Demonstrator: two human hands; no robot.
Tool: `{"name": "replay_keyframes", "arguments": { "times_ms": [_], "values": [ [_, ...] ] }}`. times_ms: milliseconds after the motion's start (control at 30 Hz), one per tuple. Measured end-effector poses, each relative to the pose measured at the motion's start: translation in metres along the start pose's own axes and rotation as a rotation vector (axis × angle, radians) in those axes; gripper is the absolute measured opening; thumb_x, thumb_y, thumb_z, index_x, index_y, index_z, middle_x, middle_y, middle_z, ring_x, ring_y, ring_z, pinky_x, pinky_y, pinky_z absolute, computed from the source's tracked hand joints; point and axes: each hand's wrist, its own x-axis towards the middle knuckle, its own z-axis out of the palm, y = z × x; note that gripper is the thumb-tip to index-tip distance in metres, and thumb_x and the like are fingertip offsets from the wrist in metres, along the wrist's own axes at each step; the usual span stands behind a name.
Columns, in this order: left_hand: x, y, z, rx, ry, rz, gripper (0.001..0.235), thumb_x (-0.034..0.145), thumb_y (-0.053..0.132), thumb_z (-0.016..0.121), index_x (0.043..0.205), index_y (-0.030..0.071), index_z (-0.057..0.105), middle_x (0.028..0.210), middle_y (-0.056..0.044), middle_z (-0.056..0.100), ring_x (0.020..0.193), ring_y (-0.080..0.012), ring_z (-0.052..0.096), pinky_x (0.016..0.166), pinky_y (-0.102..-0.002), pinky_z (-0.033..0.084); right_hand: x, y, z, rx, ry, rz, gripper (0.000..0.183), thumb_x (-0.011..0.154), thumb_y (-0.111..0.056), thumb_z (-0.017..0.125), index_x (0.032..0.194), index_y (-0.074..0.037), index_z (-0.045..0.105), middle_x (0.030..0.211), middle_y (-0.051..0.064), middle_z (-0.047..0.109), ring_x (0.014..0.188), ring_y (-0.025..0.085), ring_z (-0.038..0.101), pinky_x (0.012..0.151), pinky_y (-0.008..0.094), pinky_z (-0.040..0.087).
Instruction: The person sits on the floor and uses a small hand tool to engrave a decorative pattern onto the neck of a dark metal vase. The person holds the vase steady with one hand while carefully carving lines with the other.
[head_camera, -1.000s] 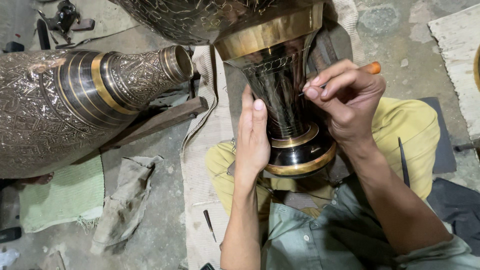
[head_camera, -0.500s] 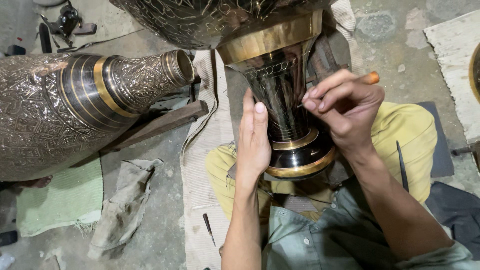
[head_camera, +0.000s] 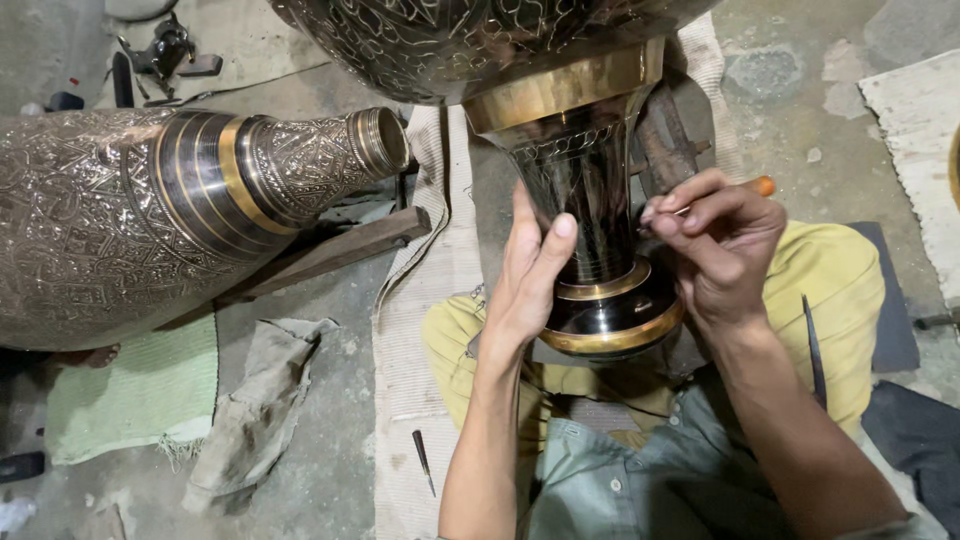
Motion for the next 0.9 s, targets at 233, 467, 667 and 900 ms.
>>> {"name": "replay_keyframes", "arguments": {
  "times_ms": [233,467,667,900],
  "values": [
    [0.006,-0.02,-0.01,-0.085,-0.078,0.009,0.1,0.097,0.06,0.057,0.164,-0.002,0.018,0.162,-0.023,0.038,0.152,-0.032,0.034,0.126,-0.042,0.026,0.0,-0.007,0.009,0.023,-0.004,0.063,0.022,0.09,0.019,0.068,0.086,-0.002,0.062,0.095,0.014,0.067,0.088,0.023,0.072,0.088,0.033,0.062],
    [0.02,-0.069,-0.018,-0.247,-0.114,-0.08,0.083,0.103,0.063,0.047,0.151,-0.006,0.044,0.149,-0.021,0.053,0.14,-0.0304,0.047,0.119,-0.04,0.034,-0.015,-0.034,0.05,-0.347,-0.144,0.04,0.021,0.087,0.019,0.073,0.08,0.001,0.066,0.092,0.015,0.068,0.084,0.02,0.072,0.083,0.031,0.064],
    [0.014,-0.038,-0.019,0.0,-0.039,-0.022,0.08,0.105,0.065,0.042,0.143,-0.005,0.055,0.129,-0.02,0.069,0.121,-0.0243,0.064,0.109,-0.036,0.046,-0.013,-0.041,0.039,-0.345,-0.142,0.005,0.021,0.087,0.019,0.071,0.081,0.0,0.064,0.092,0.014,0.069,0.085,0.02,0.073,0.082,0.031,0.065],
    [-0.006,-0.004,-0.003,0.151,0.017,0.034,0.082,0.102,0.048,0.058,0.161,0.001,0.027,0.144,-0.021,0.06,0.134,-0.0256,0.057,0.114,-0.037,0.041,-0.017,-0.009,0.006,-0.02,0.051,0.057,0.024,0.088,0.021,0.068,0.085,-0.002,0.063,0.094,0.015,0.068,0.087,0.024,0.073,0.079,0.034,0.064]
  ]
}}
